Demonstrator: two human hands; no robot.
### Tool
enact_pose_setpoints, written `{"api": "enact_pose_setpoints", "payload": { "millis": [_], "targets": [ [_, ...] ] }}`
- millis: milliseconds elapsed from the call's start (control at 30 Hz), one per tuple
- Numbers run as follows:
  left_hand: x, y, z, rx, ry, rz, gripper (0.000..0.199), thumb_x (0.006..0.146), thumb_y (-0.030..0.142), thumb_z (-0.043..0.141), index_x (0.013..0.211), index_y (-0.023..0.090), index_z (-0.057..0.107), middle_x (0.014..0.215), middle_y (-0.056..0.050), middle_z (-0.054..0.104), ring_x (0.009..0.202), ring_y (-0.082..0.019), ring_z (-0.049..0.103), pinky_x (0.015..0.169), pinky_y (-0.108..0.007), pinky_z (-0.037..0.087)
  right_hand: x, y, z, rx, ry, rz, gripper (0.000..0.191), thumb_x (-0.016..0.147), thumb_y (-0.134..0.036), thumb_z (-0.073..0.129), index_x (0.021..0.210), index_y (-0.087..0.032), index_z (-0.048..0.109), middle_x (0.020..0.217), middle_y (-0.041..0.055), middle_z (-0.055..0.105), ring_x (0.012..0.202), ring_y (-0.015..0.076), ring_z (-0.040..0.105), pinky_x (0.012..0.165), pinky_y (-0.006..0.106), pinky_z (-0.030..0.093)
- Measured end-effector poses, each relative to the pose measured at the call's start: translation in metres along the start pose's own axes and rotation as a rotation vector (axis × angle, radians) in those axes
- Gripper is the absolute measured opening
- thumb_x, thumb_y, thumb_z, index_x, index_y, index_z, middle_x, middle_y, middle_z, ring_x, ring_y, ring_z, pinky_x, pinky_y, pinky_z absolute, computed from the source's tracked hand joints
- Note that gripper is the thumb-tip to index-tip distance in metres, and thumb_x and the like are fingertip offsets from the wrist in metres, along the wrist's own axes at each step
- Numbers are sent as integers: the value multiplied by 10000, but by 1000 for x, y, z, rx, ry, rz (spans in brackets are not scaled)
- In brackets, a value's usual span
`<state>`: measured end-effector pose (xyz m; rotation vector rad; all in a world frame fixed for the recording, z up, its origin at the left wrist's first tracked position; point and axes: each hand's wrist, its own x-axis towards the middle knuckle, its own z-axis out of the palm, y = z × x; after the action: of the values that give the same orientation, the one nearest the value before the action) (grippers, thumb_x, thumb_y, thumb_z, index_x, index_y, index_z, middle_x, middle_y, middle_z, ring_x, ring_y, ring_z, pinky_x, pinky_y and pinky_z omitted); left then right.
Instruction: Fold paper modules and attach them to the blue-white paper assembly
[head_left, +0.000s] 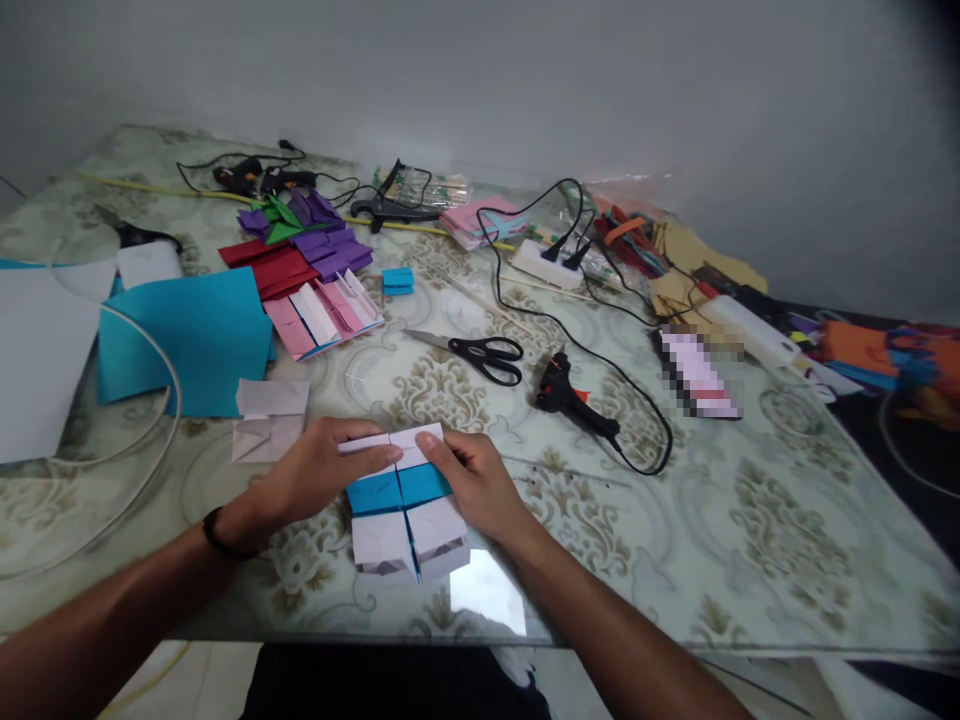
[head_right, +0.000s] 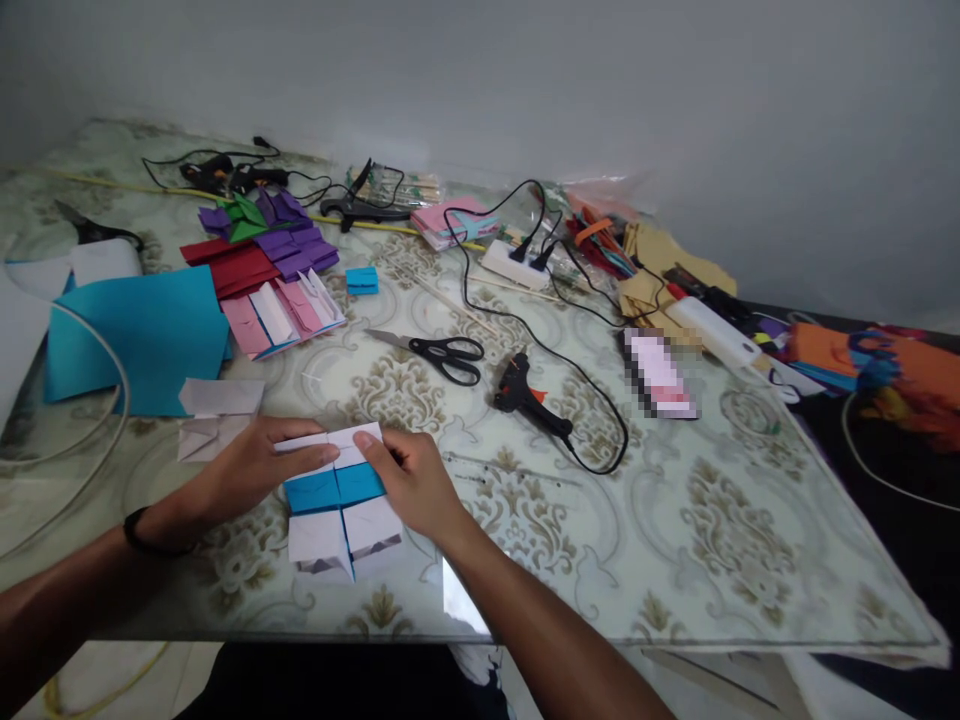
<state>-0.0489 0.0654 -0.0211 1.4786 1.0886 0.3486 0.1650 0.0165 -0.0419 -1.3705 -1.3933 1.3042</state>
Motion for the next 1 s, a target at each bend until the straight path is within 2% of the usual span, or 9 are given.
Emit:
{"api": "enact_pose_setpoints", "payload": {
  "millis": [100,200,267,400,567,700,800,1000],
  "targets": [
    [-1,0,0,-24,23,-3,423,908,540,687,768,141,674,688,13,563,658,-138,507,568,-246,364,-1,-1,0,27,-50,4,555,966,-656,587,665,-192,536,630,-32,436,607,122,381,553,262,314],
    [-2,0,1,-3,51,0,425,906,535,676,748,141,651,673,16,528,637,-130,477,548,-244,340,-1,-1,0,68,-101,15,471,955,-618,631,809,-173,681,701,-12,566,646,135,466,579,252,379],
    [-2,1,1,15,62,3,425,904,532,670,732,145,632,660,21,503,624,-124,453,535,-240,320,-1,0,0,92,-114,22,460,950,-613,644,865,-167,717,726,-3,602,654,138,487,585,251,398],
    [-2,2,2,41,89,19,430,893,521,678,689,149,606,638,32,465,602,-109,412,512,-230,285,0,1,-1,117,-111,34,489,948,-632,643,786,-171,666,678,-15,538,629,130,443,559,247,355],
    [-3,0,-4,-76,190,40,420,864,547,745,765,141,701,691,13,582,632,-123,499,544,-221,372,3,-5,-9,135,-113,23,590,976,-696,533,654,-203,491,653,-24,426,635,133,392,589,270,338],
    [-3,-2,-8,-140,284,27,436,851,579,776,838,144,746,701,7,620,629,-129,521,544,-224,384,3,-6,-13,127,-115,13,497,932,-639,641,719,-200,550,679,-32,431,636,130,394,591,268,325],
    [-2,-1,-8,-108,292,28,440,839,582,782,787,148,736,670,15,602,618,-123,504,534,-217,372,1,-4,-11,101,-111,16,457,925,-573,682,706,-201,531,685,-30,451,645,130,410,602,268,328],
    [-4,2,-8,-27,284,22,431,855,586,756,807,157,751,688,12,628,633,-133,524,541,-216,385,1,0,-8,78,-107,41,507,1013,-559,511,652,-210,446,645,-36,400,618,126,367,582,277,305]
  ]
}}
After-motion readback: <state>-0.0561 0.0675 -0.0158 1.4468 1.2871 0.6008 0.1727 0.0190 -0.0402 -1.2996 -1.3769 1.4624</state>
